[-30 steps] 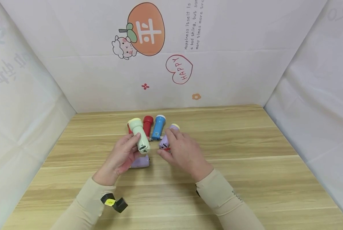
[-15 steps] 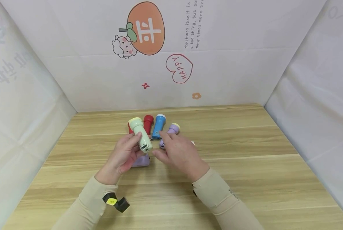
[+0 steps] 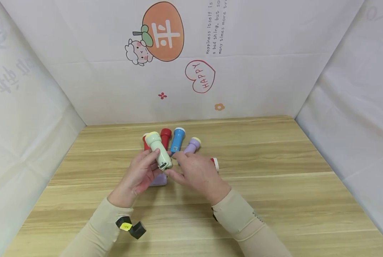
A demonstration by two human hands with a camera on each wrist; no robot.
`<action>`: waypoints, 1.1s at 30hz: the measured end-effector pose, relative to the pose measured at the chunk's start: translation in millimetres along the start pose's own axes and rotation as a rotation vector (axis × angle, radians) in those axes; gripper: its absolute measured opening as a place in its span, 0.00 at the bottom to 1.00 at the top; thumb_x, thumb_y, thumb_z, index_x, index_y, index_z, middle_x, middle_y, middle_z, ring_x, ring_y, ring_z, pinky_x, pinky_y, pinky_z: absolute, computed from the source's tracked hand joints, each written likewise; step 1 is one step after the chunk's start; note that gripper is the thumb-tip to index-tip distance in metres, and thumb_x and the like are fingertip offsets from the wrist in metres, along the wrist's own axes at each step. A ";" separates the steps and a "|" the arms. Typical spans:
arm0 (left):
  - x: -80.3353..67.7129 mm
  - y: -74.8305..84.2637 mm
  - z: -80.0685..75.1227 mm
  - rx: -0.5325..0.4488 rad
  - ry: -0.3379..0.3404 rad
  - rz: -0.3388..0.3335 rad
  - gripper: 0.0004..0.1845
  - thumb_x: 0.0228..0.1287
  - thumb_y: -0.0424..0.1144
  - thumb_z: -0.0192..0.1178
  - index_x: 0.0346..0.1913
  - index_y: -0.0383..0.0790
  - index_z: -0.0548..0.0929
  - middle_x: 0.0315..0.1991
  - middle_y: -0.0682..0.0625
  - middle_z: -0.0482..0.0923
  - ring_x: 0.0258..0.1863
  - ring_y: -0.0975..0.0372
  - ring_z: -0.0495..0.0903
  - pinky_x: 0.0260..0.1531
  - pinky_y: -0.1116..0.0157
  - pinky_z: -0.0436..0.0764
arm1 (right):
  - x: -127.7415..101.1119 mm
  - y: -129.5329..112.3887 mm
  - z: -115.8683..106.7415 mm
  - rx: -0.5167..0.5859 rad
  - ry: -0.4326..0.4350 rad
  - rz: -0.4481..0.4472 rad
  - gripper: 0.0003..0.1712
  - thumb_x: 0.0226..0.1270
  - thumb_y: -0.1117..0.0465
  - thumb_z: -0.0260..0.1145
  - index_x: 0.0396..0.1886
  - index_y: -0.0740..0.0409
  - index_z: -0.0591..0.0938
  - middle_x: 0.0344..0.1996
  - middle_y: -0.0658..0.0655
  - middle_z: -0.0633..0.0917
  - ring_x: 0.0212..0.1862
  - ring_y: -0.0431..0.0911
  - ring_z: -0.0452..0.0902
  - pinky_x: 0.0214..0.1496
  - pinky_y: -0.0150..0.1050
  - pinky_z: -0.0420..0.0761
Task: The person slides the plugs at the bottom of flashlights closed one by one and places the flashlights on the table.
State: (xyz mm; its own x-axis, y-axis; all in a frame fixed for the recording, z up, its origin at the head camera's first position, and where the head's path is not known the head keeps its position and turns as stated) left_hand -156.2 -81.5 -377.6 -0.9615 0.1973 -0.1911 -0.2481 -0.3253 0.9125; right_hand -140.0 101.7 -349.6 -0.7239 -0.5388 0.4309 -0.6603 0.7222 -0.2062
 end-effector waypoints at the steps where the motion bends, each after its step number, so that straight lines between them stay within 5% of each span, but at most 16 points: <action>1: -0.1 -0.3 -0.2 -0.001 -0.002 -0.002 0.25 0.82 0.43 0.53 0.70 0.28 0.68 0.50 0.47 0.85 0.46 0.62 0.87 0.50 0.66 0.86 | 0.3 -0.8 0.3 0.000 0.005 -0.006 0.23 0.67 0.42 0.74 0.49 0.53 0.82 0.23 0.43 0.75 0.24 0.36 0.69 0.25 0.29 0.69; 13: -0.8 -2.3 1.0 0.005 -0.012 -0.004 0.25 0.82 0.43 0.53 0.70 0.28 0.68 0.50 0.47 0.85 0.46 0.63 0.87 0.50 0.66 0.86 | -1.5 -3.5 0.9 0.002 0.059 -0.046 0.21 0.68 0.43 0.74 0.48 0.53 0.83 0.22 0.42 0.75 0.22 0.35 0.67 0.22 0.28 0.66; 33: -2.1 -0.3 3.4 -0.006 -0.042 0.013 0.26 0.84 0.45 0.50 0.71 0.27 0.68 0.57 0.41 0.84 0.49 0.62 0.86 0.53 0.67 0.85 | -1.2 -5.6 -0.4 0.090 0.016 0.017 0.18 0.71 0.46 0.72 0.49 0.53 0.83 0.25 0.42 0.82 0.24 0.33 0.71 0.27 0.27 0.75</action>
State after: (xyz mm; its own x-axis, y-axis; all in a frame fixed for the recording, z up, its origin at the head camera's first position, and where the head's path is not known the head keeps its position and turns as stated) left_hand -153.7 -78.7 -376.2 -0.9589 0.2317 -0.1637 -0.2364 -0.3338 0.9125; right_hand -135.4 98.4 -348.7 -0.7327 -0.5191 0.4402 -0.6634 0.6891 -0.2915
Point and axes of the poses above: each hand's wrist, its own x-axis towards the middle knuckle, its own z-axis out of the palm, y = z × x, the point moved 3 cm from there along x, towards the middle knuckle
